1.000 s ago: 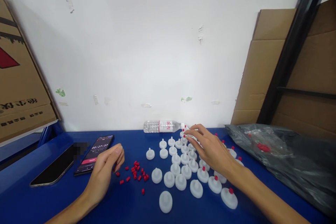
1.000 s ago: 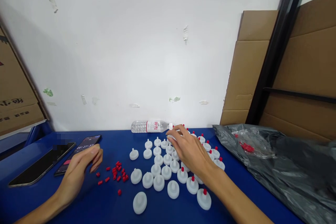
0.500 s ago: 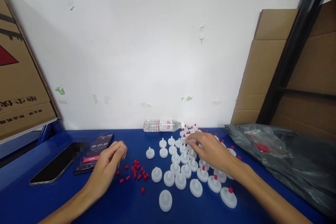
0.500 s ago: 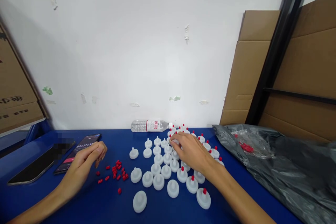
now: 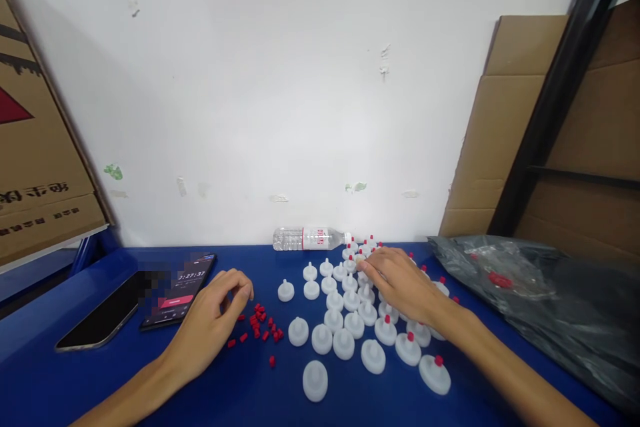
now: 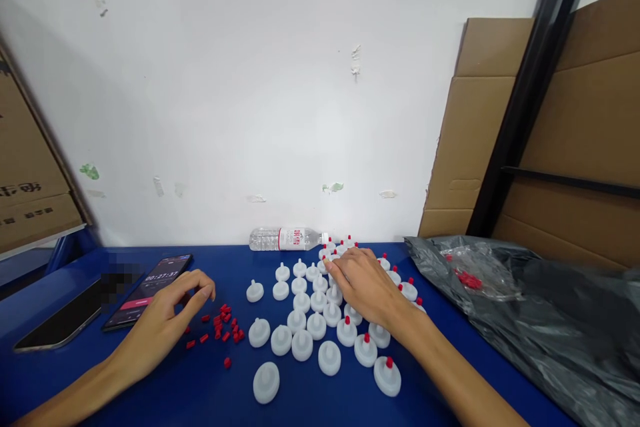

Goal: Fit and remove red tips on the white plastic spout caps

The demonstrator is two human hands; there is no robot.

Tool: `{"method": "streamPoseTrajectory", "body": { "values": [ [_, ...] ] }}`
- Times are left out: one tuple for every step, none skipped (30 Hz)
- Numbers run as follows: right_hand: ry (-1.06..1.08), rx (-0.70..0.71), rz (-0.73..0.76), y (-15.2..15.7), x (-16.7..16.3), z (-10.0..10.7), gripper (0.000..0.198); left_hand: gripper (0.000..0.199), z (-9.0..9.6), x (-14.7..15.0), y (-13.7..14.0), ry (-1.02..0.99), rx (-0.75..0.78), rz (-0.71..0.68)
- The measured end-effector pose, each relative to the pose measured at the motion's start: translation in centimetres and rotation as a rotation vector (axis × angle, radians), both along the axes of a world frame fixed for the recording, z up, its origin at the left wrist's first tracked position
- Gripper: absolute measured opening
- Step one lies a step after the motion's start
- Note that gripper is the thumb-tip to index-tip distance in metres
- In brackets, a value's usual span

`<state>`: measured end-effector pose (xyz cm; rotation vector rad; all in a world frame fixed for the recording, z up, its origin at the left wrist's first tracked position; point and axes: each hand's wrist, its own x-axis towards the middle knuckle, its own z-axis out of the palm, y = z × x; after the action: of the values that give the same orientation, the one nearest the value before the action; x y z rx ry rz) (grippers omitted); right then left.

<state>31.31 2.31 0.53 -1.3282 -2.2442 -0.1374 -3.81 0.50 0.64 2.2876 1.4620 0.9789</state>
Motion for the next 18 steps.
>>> {"method": "streamPoseTrajectory", "body": {
  "values": [
    [-0.002,0.000,-0.006,0.0,0.0,0.1,0.055,0.038,0.0,0.0,0.0,0.008,-0.002,-0.003],
    [-0.002,0.002,-0.013,0.0,0.0,0.2,0.056,0.038,0.0,0.0,-0.1,0.015,-0.003,-0.007],
    [-0.001,0.005,-0.017,0.0,0.0,0.3,0.056,0.038,0.0,-0.1,-0.1,0.022,-0.004,-0.010],
    [-0.001,0.007,-0.020,0.1,0.0,0.4,0.056,0.038,0.0,-0.1,-0.1,0.030,-0.005,-0.013],
    [-0.002,0.009,-0.021,0.1,0.1,0.4,0.056,0.038,0.0,-0.1,-0.1,0.040,-0.006,-0.013],
    [-0.006,0.008,-0.019,0.2,0.1,0.3,0.055,0.038,-0.1,-0.1,-0.1,0.053,-0.006,-0.010],
    [-0.012,0.005,-0.014,0.2,0.2,0.2,0.055,0.038,-0.1,-0.1,0.0,0.065,-0.006,-0.004],
    [-0.020,0.001,-0.008,0.3,0.2,0.0,0.054,0.037,-0.2,-0.2,0.0,0.078,-0.006,0.001],
    [-0.029,-0.005,-0.001,0.3,0.3,-0.2,0.053,0.037,-0.3,-0.2,0.1,0.089,-0.010,0.006],
    [-0.038,-0.009,0.006,0.4,0.4,-0.4,0.052,0.037,-0.3,-0.2,0.1,0.097,-0.016,0.010],
    [-0.045,-0.013,0.010,0.4,0.4,-0.6,0.051,0.037,-0.4,-0.2,0.1,0.103,-0.023,0.013],
    [-0.050,-0.015,0.011,0.5,0.5,-0.7,0.050,0.037,-0.4,-0.2,0.2,0.106,-0.031,0.015],
    [-0.053,-0.016,0.010,0.5,0.5,-0.8,0.049,0.037,-0.5,-0.3,0.2,0.107,-0.039,0.016],
    [-0.055,-0.016,0.009,0.5,0.5,-0.8,0.049,0.037,-0.5,-0.3,0.2,0.108,-0.044,0.016],
    [-0.057,-0.016,0.008,0.5,0.6,-0.8,0.050,0.037,-0.5,-0.3,0.2,0.108,-0.044,0.015],
    [-0.058,-0.016,0.007,0.5,0.6,-0.7,0.050,0.037,-0.5,-0.2,0.2,0.109,-0.042,0.013],
    [-0.060,-0.015,0.007,0.5,0.6,-0.6,0.050,0.037,-0.5,-0.2,0.2,0.111,-0.039,0.010],
    [-0.062,-0.014,0.007,0.5,0.6,-0.5,0.049,0.037,-0.5,-0.2,0.2,0.111,-0.034,0.006]
  ]
}}
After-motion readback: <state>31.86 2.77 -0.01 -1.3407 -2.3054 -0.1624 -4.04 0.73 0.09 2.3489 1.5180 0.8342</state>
